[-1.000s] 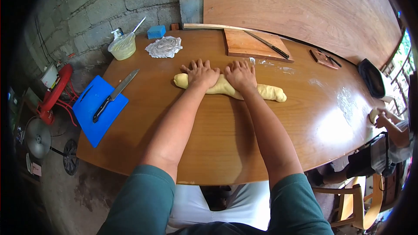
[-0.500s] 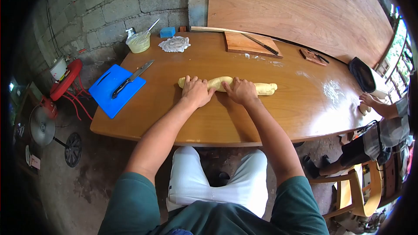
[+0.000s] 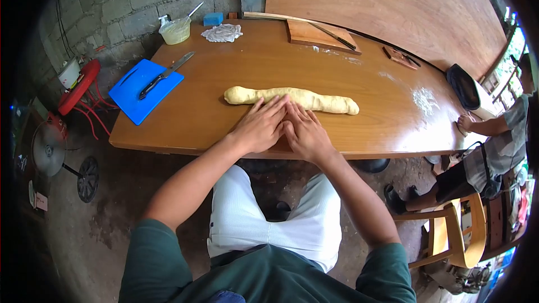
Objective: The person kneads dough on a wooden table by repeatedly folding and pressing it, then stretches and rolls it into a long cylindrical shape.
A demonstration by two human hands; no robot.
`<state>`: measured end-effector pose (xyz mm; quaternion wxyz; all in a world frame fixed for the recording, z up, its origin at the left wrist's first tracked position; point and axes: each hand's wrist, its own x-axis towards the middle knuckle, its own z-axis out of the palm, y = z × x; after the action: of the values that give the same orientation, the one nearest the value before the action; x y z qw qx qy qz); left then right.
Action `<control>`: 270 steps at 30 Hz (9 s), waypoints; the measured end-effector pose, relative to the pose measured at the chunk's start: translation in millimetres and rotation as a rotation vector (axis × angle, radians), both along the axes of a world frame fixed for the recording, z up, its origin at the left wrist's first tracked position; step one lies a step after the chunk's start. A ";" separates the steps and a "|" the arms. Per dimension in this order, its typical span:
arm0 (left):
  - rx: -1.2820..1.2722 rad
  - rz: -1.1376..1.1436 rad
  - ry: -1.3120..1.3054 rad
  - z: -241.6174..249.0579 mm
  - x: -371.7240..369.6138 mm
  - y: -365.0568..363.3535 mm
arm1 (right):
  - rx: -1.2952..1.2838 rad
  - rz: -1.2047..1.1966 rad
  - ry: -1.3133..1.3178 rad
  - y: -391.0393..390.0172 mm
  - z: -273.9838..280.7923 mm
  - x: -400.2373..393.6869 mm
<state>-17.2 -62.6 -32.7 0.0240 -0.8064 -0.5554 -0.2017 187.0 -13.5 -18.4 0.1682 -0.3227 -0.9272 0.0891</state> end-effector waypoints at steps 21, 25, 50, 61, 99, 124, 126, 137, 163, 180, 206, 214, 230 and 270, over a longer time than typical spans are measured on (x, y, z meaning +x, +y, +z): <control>-0.170 0.513 0.002 -12.0 -79.7 297.5 | -0.101 -0.376 0.017 288.1 -3.8 -145.5; -0.083 0.528 -0.064 -21.4 -96.3 352.6 | 0.071 -0.371 0.174 331.8 -7.1 -160.9; -0.346 -0.015 -0.150 48.7 -77.2 149.5 | -0.098 0.035 -0.099 204.9 51.9 8.1; -0.019 0.198 -0.111 46.9 -79.9 89.3 | -0.139 -0.349 -0.179 127.5 67.7 67.6; -0.030 0.388 -0.031 -3.3 23.8 49.9 | -0.198 -0.429 -0.090 127.7 21.1 -24.1; 0.287 0.152 -0.636 1.7 27.7 111.5 | 0.269 -0.104 0.079 145.2 -5.1 -57.5; 0.246 0.153 -0.678 3.5 28.9 116.0 | 0.240 -0.125 0.046 161.4 -1.6 -64.7; 0.379 0.283 -0.519 0.4 -0.3 168.3 | 0.098 -0.410 0.110 110.3 -10.3 -55.0; 0.229 0.278 -0.416 -9.9 20.1 134.3 | 0.206 -0.282 0.025 168.2 -11.0 -63.8; 0.165 0.344 -0.428 -1.2 11.3 154.3 | 0.056 -0.358 0.145 147.4 -12.3 -60.3; 0.050 0.160 -0.998 -8.2 21.6 193.1 | -0.083 -0.205 -0.067 157.9 -24.3 -62.7; 0.318 0.386 -0.786 -11.3 4.4 251.2 | 0.187 -0.261 0.072 225.9 -20.5 -92.6; 0.196 0.133 -0.746 45.4 -18.6 105.7 | 0.264 -0.133 0.367 113.3 39.6 -6.3; 0.335 0.338 -0.176 -0.5 23.7 118.9 | 0.433 -0.249 0.273 126.7 -23.7 -54.5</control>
<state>6.4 56.3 -33.2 0.1425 -0.6664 -0.6409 -0.3534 132.6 113.2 -42.1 0.3660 -0.3760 -0.8465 -0.0898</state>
